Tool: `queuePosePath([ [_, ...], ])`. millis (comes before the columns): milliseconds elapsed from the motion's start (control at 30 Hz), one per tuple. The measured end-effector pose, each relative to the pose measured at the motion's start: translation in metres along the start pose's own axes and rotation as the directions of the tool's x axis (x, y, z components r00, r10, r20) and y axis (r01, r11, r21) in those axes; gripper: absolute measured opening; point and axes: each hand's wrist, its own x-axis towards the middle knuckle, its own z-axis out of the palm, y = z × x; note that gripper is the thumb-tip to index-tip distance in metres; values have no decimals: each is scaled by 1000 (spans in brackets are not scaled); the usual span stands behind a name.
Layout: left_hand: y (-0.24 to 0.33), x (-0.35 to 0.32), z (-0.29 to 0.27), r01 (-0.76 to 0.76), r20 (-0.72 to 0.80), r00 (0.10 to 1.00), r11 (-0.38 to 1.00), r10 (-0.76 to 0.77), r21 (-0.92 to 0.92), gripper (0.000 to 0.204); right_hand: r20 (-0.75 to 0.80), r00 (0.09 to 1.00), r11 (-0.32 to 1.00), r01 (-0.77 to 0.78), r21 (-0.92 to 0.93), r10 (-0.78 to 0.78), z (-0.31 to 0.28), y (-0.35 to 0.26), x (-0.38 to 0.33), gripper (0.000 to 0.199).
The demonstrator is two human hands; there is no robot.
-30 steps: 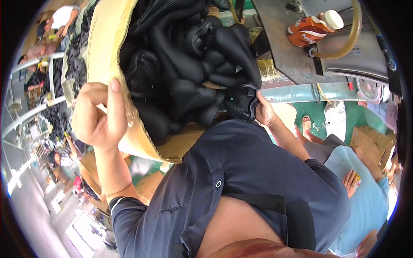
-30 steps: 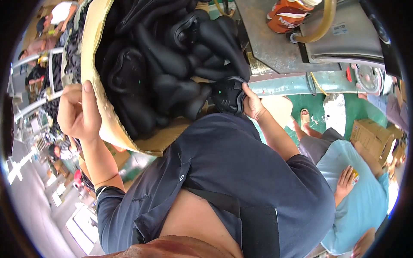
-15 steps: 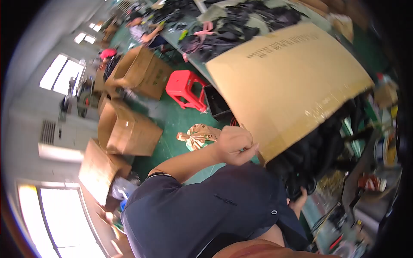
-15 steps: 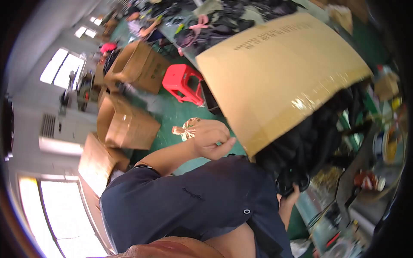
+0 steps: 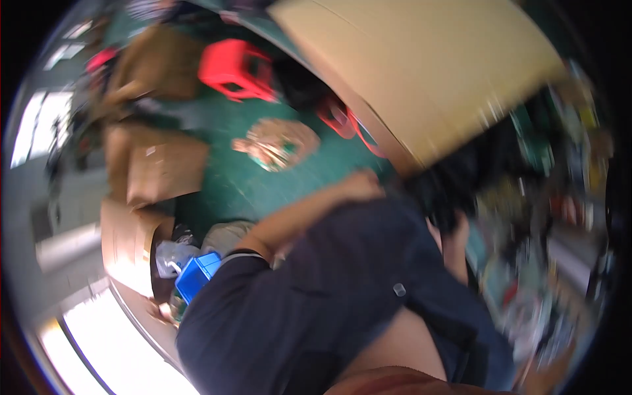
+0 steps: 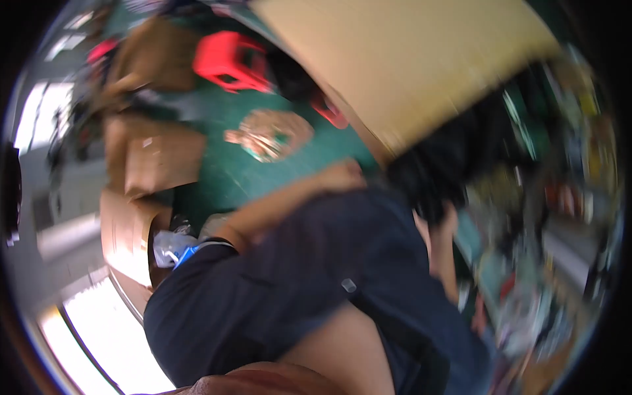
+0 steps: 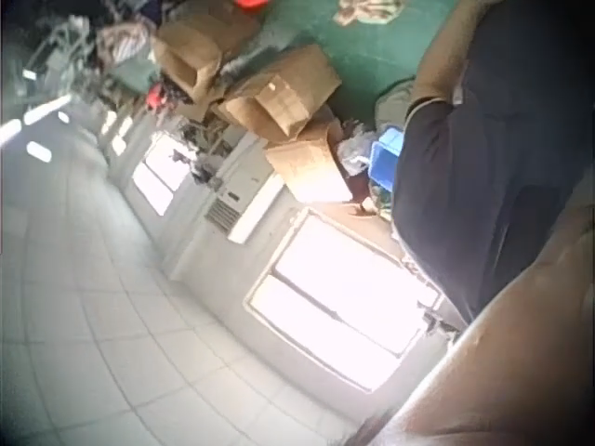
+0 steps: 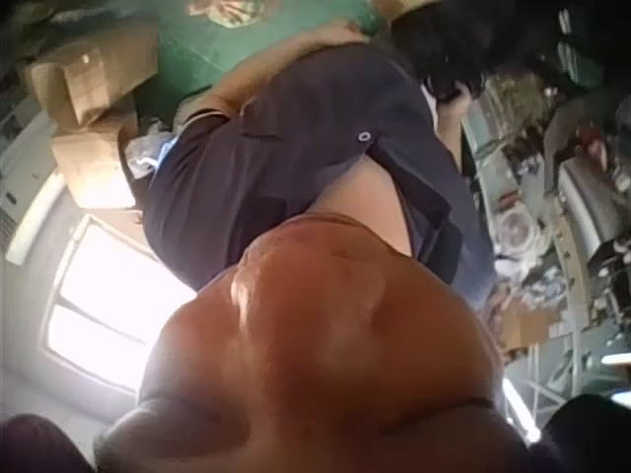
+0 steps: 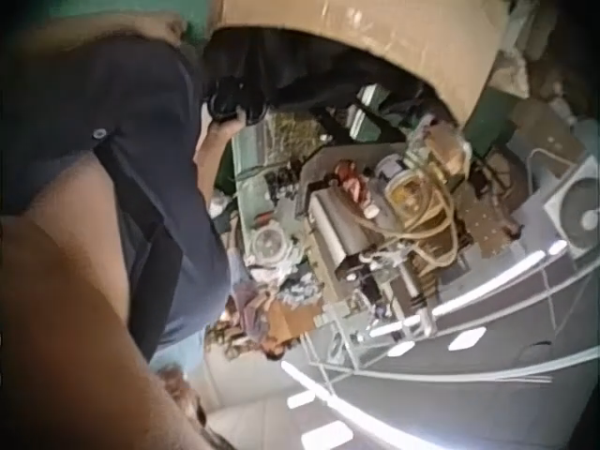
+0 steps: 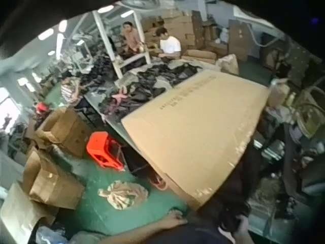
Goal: Assemble bicycle saddles by fitting the metal frame rails into the seat base and securing them using a press machine.
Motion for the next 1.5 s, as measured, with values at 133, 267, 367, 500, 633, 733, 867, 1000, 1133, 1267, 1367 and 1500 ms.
queuePosePath([
  [133,-23,29,21,120,65,992,964,-108,-237,80,11,981,958,194,-210,-196,-21,1,25,43],
  [267,-5,70,57,-100,91,985,910,149,-403,70,-94,990,986,93,-140,-106,-17,-6,7,40],
  [367,36,75,66,107,281,958,826,64,-554,58,-114,991,992,59,-113,-72,-52,-20,-4,36],
  [500,76,68,75,327,302,945,389,-127,-861,53,-134,977,926,106,-363,-165,-76,-59,-31,35],
  [633,146,92,79,208,16,906,414,-423,-886,61,-16,957,841,246,-483,-289,-74,-104,-35,41],
  [733,180,106,71,237,34,843,313,-536,-920,59,91,974,822,225,-523,-208,-80,-124,-12,41],
  [867,167,99,61,256,91,791,192,-606,-948,62,248,933,627,359,-692,-260,-64,-128,-1,43],
  [1000,119,77,41,360,139,781,256,-609,-897,51,241,899,354,374,-857,-366,-1,-136,-61,50],
  [1133,148,38,21,269,144,886,238,-440,-933,40,258,812,424,511,-748,-523,40,-141,-108,53],
  [1267,184,-6,20,280,203,924,212,-324,-936,37,303,576,461,804,-375,-759,104,-142,-105,45],
  [1367,216,-26,23,243,163,964,461,-208,-853,36,384,513,552,834,-10,-768,154,-140,-26,48],
  [1500,245,-49,19,75,48,997,631,-61,-772,32,381,725,623,688,-373,-573,149,-113,19,50],
])
